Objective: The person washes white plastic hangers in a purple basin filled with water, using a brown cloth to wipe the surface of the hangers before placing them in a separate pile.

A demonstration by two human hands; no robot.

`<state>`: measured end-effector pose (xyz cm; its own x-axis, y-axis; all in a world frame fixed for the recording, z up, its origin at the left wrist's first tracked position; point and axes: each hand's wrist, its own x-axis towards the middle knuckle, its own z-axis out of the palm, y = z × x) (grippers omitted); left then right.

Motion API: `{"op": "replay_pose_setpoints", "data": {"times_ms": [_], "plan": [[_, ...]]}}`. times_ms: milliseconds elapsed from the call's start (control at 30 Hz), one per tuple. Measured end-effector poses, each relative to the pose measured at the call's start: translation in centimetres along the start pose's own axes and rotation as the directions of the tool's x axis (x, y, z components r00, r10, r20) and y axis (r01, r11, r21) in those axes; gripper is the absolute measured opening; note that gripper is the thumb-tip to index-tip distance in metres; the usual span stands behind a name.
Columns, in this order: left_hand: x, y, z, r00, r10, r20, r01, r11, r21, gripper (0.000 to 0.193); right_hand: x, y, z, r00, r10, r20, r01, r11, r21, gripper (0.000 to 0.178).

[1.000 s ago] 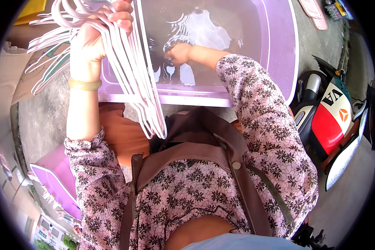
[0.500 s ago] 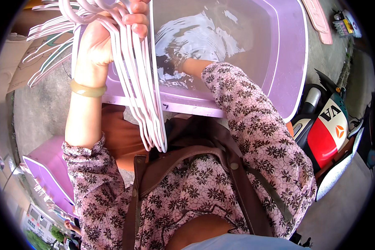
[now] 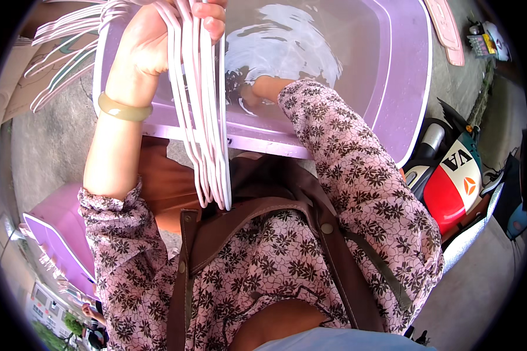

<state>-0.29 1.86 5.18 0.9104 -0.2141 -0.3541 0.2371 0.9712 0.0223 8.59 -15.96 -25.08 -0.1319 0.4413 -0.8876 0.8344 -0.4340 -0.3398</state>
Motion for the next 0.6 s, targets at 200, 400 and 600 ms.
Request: {"op": "replay_pose_setpoints", "data": {"times_ms": [200, 400, 600], "plan": [[0.6, -0.2, -3.4, 0.972, -0.07, 0.224, 0.067, 0.998, 0.021, 0.035, 2.2, -0.4, 0.3, 0.999, 0.013, 0.049, -0.018, 0.995, 0.102, 0.036], [1.6, -1.0, -4.7, 0.973, -0.076, 0.219, 0.075, 0.997, 0.013, 0.034, -0.6, -2.3, -0.2, 0.998, -0.017, -0.056, 0.032, 0.964, 0.263, 0.042], [2.6, -1.2, -5.7, 0.964, -0.102, 0.245, 0.046, 0.973, 0.226, 0.046, -8.4, 1.0, -2.2, 0.922, 0.038, -0.385, 0.385, -0.197, 0.902, 0.031]]}}
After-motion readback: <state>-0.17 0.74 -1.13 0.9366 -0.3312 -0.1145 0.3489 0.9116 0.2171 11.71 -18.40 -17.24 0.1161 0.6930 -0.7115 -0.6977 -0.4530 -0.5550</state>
